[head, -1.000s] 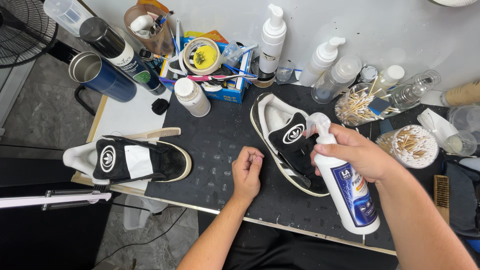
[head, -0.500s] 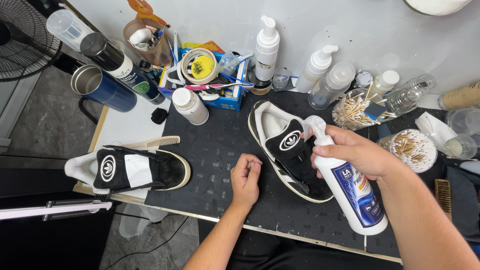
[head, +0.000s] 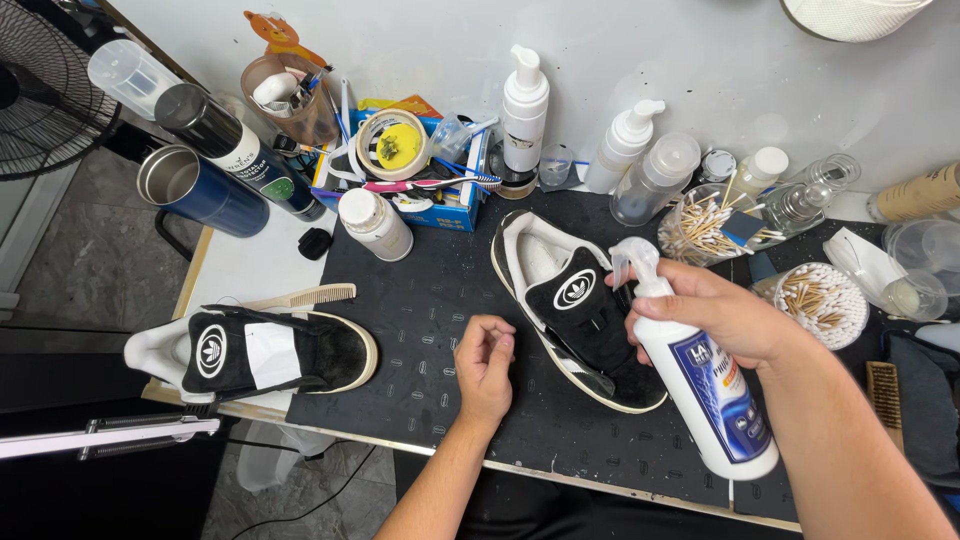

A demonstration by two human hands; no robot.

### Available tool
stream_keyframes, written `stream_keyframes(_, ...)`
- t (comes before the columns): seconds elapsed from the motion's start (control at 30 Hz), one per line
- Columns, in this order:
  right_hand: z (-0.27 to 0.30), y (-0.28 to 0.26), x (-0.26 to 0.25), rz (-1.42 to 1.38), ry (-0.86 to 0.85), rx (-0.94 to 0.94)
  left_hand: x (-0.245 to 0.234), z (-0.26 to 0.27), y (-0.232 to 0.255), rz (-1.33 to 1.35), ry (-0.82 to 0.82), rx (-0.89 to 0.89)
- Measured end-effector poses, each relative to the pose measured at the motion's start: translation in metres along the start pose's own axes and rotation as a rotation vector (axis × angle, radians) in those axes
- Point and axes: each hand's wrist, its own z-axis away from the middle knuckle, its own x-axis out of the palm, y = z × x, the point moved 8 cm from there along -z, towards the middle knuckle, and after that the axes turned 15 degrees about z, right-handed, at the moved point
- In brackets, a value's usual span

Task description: The person cleans a black and white sneaker by brushing the upper, spraying a cleaning solution, and drying it with a hairdryer. The person repeats the spray and dry steps multiple times while holding the shoe on a workbench.

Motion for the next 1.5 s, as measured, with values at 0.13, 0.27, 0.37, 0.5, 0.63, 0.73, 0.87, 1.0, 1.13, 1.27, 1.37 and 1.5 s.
stream_keyframes(0.13,0.008,0.013,0.002,-0.011,-0.025,-0.018,0.015,-0.022,0.061,-0.121,-0.022,0.277)
stream_keyframes(0.27,0.013,0.029,-0.001,-0.012,-0.007,-0.026,0.043,-0.066,0.091,-0.34,-0.213,0.113)
stream_keyframes(0.37,0.015,0.032,-0.006,-0.02,0.031,-0.033,0.065,-0.098,0.074,-0.552,-0.403,-0.192)
stream_keyframes(0.5,0.014,0.032,-0.002,-0.094,0.002,-0.085,0.085,-0.107,0.045,-0.597,-0.674,-0.417)
stream_keyframes(0.63,0.016,0.035,-0.001,-0.12,-0.013,-0.107,0.089,-0.104,0.035,-0.426,-0.757,-0.46)
stream_keyframes(0.73,0.017,0.033,-0.002,-0.165,-0.037,-0.149,0.09,-0.103,0.037,-0.373,-0.793,-0.453)
stream_keyframes(0.87,0.018,0.033,-0.003,-0.173,-0.021,-0.176,0.094,-0.102,0.04,-0.39,-0.823,-0.39)
stream_keyframes(1.0,0.02,0.032,-0.003,-0.179,-0.039,-0.19,0.096,-0.106,0.041,-0.404,-0.847,-0.362)
stream_keyframes(1.13,0.02,0.036,-0.004,-0.171,-0.004,-0.175,0.098,-0.106,0.045,-0.39,-0.838,-0.327)
stream_keyframes(1.27,0.021,0.03,-0.003,-0.158,-0.012,-0.198,0.093,-0.105,0.055,-0.312,-0.738,-0.314)
stream_keyframes(1.37,0.023,0.027,0.0,-0.124,-0.019,-0.209,0.072,-0.101,0.076,-0.314,-0.558,-0.117)
stream_keyframes(1.5,0.027,0.027,0.003,-0.089,-0.005,-0.238,0.02,-0.066,0.078,-0.23,-0.172,0.001)
